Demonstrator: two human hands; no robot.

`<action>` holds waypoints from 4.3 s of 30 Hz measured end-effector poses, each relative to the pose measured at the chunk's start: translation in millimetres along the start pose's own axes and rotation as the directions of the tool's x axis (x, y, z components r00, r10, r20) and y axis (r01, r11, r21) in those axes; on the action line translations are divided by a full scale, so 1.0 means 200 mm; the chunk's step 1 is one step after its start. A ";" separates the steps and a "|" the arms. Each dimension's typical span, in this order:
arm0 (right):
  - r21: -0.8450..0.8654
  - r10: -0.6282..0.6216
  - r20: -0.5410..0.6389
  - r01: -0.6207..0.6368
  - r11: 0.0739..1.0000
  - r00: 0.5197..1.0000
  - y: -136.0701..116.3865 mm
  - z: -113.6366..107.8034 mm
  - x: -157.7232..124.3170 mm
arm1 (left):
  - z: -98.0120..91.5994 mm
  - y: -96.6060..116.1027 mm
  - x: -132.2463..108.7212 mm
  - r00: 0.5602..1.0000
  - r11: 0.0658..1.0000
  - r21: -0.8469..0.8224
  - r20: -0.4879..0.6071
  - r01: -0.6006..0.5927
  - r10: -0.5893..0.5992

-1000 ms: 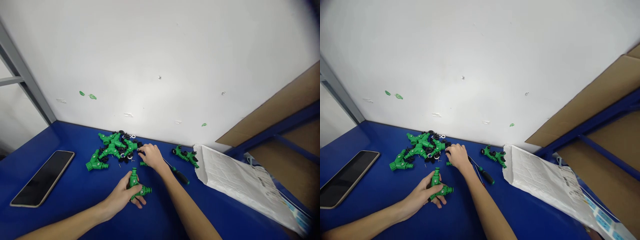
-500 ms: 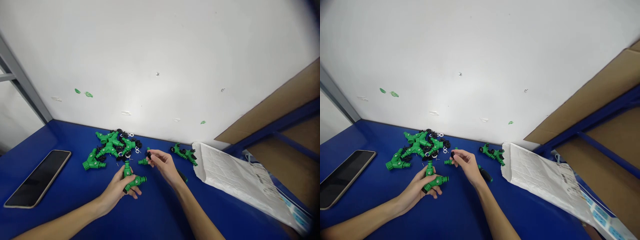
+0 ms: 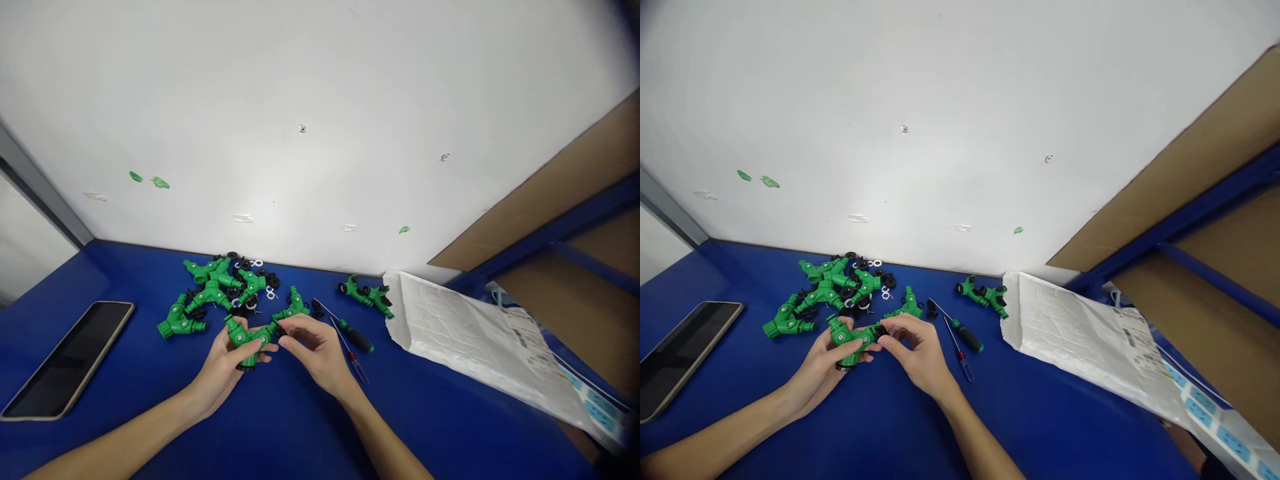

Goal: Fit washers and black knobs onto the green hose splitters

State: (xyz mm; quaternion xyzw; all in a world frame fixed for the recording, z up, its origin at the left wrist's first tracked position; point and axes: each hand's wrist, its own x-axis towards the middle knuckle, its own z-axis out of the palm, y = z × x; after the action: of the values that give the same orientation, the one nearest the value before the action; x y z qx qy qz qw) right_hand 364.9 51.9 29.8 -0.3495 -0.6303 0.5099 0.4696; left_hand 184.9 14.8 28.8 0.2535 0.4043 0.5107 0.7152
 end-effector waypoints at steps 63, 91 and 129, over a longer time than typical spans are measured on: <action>0.286 0.326 -0.047 -0.300 0.910 0.944 0.02 0.14 -0.04 | -0.07 -0.09 -0.05 0.817 0.626 0.527 0.417 -0.574 0.398; -0.872 -0.032 -0.071 -0.047 0.488 0.997 -0.01 -0.07 0.22 | 0.01 -0.07 -0.02 0.995 0.993 0.062 0.024 -0.099 0.098; -0.975 0.284 0.192 0.151 0.161 0.939 0.08 -0.04 0.55 | 0.01 0.02 0.00 0.998 0.985 -0.156 -0.032 -0.067 0.063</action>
State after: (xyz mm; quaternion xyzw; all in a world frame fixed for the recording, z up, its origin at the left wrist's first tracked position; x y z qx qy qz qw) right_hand 336.6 159.4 40.3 -0.5057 -0.8612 0.0514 -0.0060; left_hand 183.9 17.0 33.1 0.2026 0.3638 0.5674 0.7104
